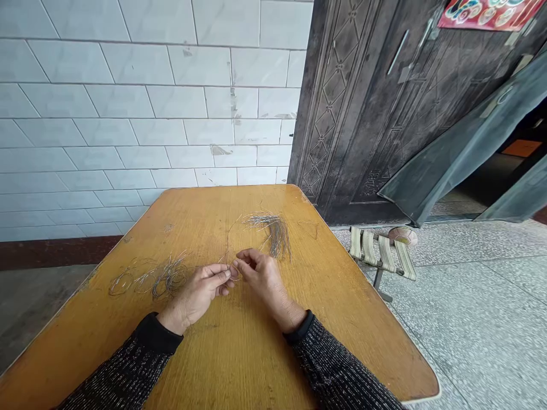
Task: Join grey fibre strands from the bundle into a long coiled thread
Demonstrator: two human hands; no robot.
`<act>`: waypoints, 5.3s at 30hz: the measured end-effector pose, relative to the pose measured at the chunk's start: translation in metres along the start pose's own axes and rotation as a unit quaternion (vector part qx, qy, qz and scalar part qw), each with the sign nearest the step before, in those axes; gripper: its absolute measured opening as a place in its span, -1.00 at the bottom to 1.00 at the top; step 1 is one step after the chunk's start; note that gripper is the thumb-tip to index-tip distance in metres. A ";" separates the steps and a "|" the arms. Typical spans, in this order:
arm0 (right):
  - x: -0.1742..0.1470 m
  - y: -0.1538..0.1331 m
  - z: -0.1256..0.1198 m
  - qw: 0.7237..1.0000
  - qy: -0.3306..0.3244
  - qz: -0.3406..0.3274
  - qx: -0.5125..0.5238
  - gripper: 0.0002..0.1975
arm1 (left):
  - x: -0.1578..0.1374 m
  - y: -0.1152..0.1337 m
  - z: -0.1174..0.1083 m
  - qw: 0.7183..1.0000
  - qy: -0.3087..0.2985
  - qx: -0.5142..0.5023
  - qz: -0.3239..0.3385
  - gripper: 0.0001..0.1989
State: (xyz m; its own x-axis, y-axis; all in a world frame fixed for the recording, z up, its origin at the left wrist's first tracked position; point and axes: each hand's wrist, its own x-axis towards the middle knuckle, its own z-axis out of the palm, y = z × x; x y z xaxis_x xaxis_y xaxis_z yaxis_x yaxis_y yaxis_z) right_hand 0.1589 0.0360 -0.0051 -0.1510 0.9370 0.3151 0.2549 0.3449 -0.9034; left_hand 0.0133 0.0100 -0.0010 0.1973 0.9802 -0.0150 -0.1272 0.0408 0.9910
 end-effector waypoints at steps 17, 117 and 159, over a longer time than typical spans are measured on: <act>-0.008 -0.009 0.001 0.998 -0.050 -0.037 0.006 -0.78 | -0.003 0.011 0.002 0.947 0.037 0.298 0.112 -0.79; -0.009 -0.020 -0.005 0.855 -0.127 0.175 0.471 -0.85 | -0.001 0.003 0.001 0.958 -0.033 -0.284 -0.023 -0.81; 0.002 0.000 -0.032 0.829 0.080 -0.349 -0.430 -0.78 | -0.004 0.008 0.000 0.996 -0.068 -0.062 -0.006 -0.84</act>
State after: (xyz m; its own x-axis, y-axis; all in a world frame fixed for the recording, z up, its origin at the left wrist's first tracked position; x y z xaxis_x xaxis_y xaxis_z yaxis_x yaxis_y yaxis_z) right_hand 0.1892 0.0392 0.0051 -0.4368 0.4633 0.7711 0.7556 0.6541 0.0351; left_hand 0.0119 0.0065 0.0073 0.3287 0.9444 -0.0005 -0.2422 0.0849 0.9665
